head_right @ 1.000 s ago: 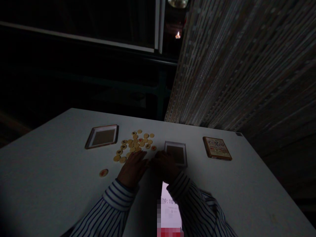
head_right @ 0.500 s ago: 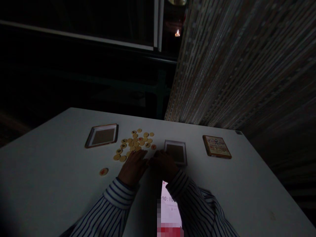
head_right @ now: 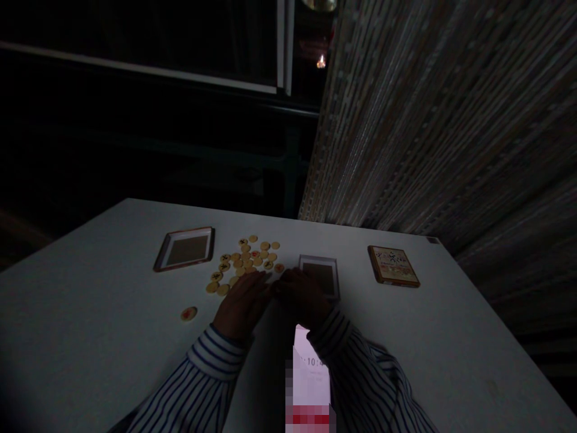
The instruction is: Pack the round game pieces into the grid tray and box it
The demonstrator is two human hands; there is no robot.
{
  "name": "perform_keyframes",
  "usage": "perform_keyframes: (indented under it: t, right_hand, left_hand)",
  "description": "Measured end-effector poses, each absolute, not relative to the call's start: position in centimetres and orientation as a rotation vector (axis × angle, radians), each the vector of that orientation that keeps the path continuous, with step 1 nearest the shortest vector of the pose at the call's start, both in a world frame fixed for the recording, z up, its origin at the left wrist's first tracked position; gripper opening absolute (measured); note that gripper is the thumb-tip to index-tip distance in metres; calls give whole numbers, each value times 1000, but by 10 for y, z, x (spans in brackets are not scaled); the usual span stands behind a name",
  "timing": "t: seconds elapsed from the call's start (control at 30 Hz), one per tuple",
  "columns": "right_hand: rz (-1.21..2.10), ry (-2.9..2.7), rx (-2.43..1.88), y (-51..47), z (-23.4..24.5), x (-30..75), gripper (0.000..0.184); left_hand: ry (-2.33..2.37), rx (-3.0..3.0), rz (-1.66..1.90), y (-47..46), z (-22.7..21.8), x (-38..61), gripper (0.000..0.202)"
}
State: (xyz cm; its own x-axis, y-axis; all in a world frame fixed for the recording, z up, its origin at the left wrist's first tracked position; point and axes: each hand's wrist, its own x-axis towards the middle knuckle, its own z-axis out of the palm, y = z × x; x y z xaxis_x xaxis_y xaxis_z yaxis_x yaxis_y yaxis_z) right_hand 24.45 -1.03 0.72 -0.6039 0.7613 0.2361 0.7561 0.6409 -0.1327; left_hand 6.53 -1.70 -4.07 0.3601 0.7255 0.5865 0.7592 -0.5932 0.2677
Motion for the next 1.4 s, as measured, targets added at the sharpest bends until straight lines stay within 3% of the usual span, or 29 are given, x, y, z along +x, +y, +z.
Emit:
perform_keyframes:
  t: [0.43,0.83,1.03,1.4]
  right_hand:
    - [-37,-2406,-983,-13,12,250,24]
    - [128,-2229,-931,-24,13,259,22]
    - [172,-2135,-961,-28,10,264,24]
    - [155,-2012,-1051,-32,3,277,25]
  left_hand:
    - [-1589,-2597,-1500,-26,-23,69,23]
    - [-2311,-2459,-2494,-31,-7,90,27]
    - [-2484,-2300,-2791,-33,3,103,32]
    - [-2379,-2245,-3106,-33,-3,126,38]
